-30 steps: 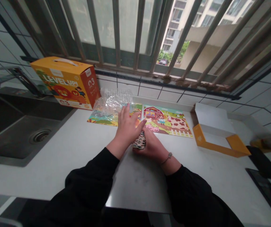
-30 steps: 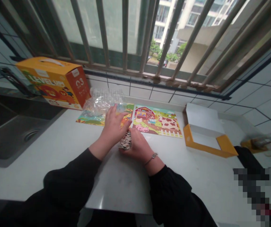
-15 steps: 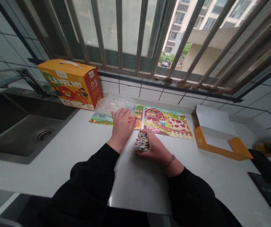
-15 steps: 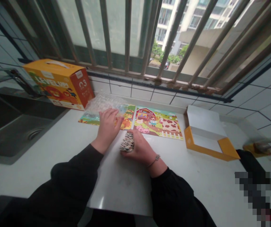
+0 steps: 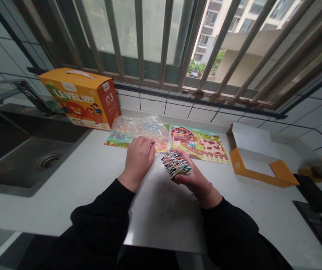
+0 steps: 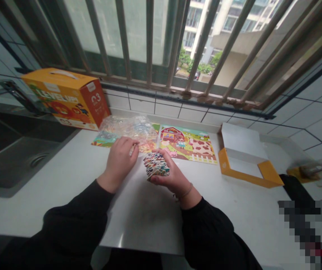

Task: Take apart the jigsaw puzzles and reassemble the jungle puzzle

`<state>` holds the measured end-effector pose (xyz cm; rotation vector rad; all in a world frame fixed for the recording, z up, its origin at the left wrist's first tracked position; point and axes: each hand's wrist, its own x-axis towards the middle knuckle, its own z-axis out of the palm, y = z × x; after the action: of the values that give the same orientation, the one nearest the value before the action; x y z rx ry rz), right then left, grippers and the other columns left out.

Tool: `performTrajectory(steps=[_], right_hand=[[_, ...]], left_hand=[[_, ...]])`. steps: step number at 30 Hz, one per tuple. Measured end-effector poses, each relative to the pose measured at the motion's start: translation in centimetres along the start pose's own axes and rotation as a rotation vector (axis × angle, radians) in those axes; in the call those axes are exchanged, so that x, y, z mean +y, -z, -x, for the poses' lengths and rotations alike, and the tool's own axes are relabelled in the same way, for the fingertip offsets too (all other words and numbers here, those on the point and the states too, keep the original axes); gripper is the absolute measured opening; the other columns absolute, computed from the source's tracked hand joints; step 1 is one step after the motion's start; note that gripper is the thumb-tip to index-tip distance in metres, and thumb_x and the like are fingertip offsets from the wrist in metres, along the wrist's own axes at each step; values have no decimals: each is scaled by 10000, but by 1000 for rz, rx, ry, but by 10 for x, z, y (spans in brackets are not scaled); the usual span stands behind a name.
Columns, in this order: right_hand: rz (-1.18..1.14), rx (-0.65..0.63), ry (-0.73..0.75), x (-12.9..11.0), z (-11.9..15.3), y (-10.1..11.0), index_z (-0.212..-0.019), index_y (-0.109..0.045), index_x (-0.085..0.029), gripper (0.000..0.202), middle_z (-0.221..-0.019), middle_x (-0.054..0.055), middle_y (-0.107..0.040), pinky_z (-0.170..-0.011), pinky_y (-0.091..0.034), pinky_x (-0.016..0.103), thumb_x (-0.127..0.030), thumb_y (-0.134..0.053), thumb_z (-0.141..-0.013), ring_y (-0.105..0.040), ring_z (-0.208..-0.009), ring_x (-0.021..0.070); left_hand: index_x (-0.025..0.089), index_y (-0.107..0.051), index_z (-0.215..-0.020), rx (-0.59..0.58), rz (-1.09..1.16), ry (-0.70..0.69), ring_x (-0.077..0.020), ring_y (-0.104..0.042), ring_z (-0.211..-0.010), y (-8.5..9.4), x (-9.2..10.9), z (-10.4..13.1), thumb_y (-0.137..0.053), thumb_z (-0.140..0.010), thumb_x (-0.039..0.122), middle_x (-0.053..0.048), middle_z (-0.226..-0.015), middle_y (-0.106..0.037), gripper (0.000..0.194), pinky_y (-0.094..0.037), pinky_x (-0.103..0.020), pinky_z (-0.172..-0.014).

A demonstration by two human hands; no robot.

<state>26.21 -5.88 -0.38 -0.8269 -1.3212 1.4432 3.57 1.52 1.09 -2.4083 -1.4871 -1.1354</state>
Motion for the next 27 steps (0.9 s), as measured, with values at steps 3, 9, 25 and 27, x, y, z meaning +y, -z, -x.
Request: performTrajectory(steps=[3,9,25,27], right_hand=[[54,77,27,-4,0,-2,-1501,-502,-297,994,-1392,115,-695,-1073,-579,462,-580,-1018,-700,-712,-1247,329],[265,281,89,-10,-5,-4,-1490,-461,-276,986,-1359,124,-694,-1068,-598,470,-544,-1011,-716,-728,-1197,317],[486,143,-9,1,-11,9,-1422,-595,-222,918,-1400,139,-693,-1165,-527,529,-600,-994,-688,-642,-1365,387],[475,256,-19,0,-12,10,-1435,-586,-223,918,-1440,148,-681,-1181,-517,537,-615,-974,-701,-621,-1402,394]], left_hand=[[178,-709,-1060,-57,129,-92,-269,-673,-963,3,12,3,-568,-1051,190,-110,-1005,-742,142,-518,-398,-892],[197,-718,-1078,-227,505,122,-142,-546,-567,9,36,12,-588,-1061,309,51,-639,-580,172,-375,-274,-602],[181,-734,-1090,-300,782,94,-99,-427,-502,23,39,10,-612,-1042,302,102,-579,-469,179,-317,-243,-550],[179,-719,-1116,-341,810,106,-97,-407,-494,23,40,11,-611,-1038,282,115,-565,-435,169,-304,-239,-545]])
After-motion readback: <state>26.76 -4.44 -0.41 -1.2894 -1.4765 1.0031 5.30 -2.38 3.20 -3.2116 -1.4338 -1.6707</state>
